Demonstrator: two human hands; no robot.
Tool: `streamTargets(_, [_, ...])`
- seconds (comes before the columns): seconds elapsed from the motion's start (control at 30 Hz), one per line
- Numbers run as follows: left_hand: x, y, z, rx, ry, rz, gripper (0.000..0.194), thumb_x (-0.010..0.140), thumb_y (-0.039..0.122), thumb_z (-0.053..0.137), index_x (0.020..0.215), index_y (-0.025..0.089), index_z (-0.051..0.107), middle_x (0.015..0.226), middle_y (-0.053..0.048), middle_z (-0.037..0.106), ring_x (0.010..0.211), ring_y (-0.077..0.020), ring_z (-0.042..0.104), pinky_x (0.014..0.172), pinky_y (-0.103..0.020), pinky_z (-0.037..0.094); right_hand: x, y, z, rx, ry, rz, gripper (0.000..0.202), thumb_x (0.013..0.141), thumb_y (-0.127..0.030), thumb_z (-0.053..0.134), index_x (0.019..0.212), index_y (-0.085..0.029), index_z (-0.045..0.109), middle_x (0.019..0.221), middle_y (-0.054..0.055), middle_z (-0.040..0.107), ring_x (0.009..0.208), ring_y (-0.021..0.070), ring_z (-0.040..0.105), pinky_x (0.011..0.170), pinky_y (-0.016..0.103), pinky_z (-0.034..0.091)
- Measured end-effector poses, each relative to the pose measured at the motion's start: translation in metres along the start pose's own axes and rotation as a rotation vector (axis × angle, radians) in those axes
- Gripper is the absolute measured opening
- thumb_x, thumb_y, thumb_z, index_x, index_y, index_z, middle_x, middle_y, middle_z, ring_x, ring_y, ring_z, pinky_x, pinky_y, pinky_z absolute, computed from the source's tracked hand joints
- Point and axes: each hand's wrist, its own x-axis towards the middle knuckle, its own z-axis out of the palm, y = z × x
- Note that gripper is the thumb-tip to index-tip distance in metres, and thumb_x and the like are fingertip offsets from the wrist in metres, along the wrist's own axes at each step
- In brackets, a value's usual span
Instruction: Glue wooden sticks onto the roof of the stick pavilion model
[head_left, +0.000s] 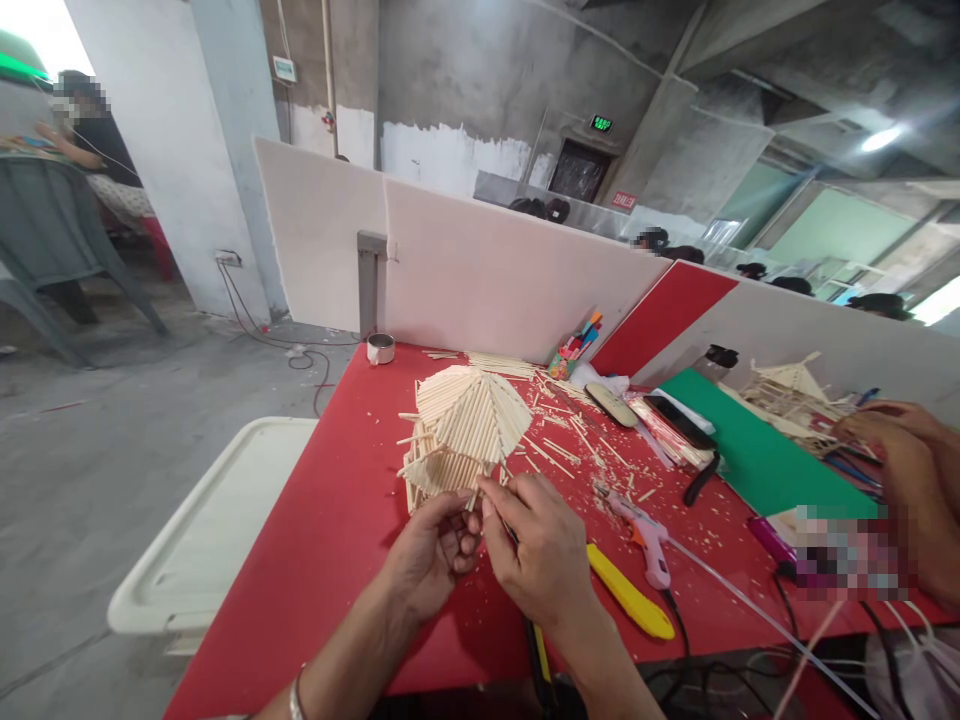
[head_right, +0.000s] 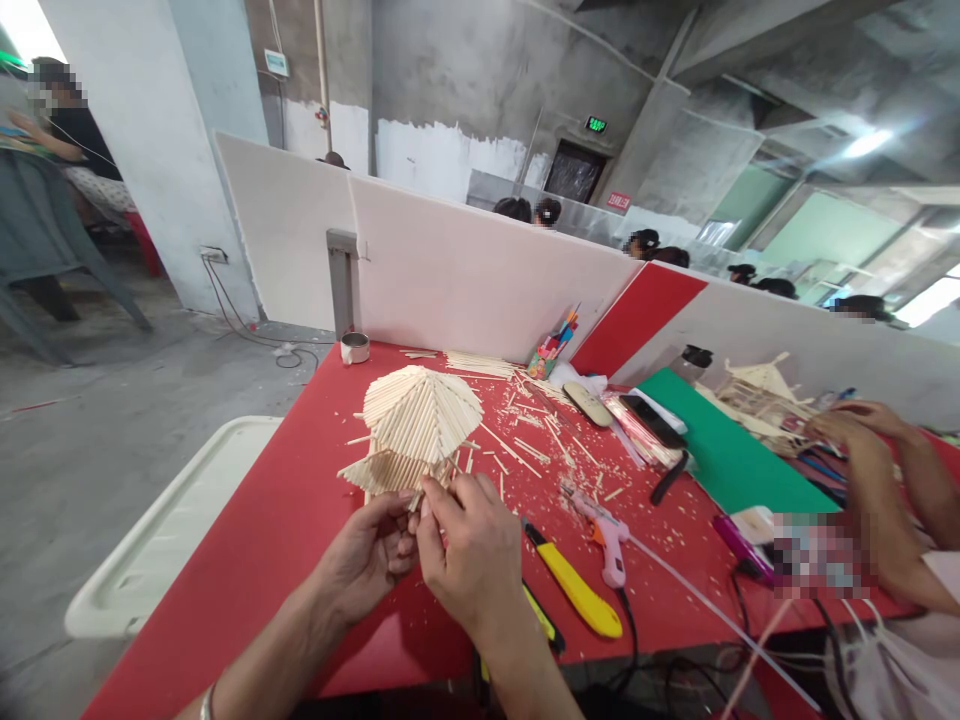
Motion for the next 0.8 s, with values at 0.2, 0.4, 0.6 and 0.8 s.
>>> streamTargets(0.2, [0.0,-0.002,-0.001,0.018,-0.033,0.017,0.014,0.064,0.017,0.072,0.06,0.011,0.06,0.05,0.002,0.055,0.038,-0.0028,0.041,0.035,-0.014,0.023,0.001,-0.003,-0.004,-0.009,0.003,-0.002,0.033,0.089,-0.024,0.045,0.117,-0.02,0.062,0.081,0.004,0.056,0.078,0.0167,0.052,0.069,0.028,0.042])
streamTargets(0.4, [-0.001,0.0,0.001,0.048,-0.047,0.026,0.014,0.063,0.016,0.074,0.066,0.01,0.062,0.05,0.004,0.051,0.039,-0.0015,0.037,0.034,-0.014,0.022,-0.021,0.019,-0.015,-0.059,0.127,0.17,0.036,0.091,-0.025,0.043,0.123,-0.021,0.058,0.091,0.006,0.06,0.086,0.0165,0.056,0.076,0.029,0.045])
streamTargets(0.6, [0.002,0.002,-0.001,0.059,-0.116,0.031,0.019,0.064,0.013,0.074,0.06,0.012,0.055,0.052,0.005,0.05,0.04,-0.0011,0.035,0.034,-0.013,0.022,-0.087,0.118,-0.035,-0.316,0.035,0.948,0.041,0.079,-0.034,0.05,0.113,-0.015,0.064,0.098,0.014,0.063,0.09,0.0257,0.059,0.075,0.036,0.044])
streamTargets(0.8, [0.002,-0.003,-0.005,0.029,-0.174,0.012,0.022,0.068,0.014,0.073,0.06,0.013,0.053,0.053,0.004,0.049,0.04,-0.0007,0.037,0.033,-0.012,0.023,-0.116,0.181,-0.038,-0.147,0.001,1.159,0.022,0.059,-0.034,0.063,0.075,-0.02,0.069,0.065,0.006,0.065,0.069,0.0238,0.063,0.065,0.033,0.046])
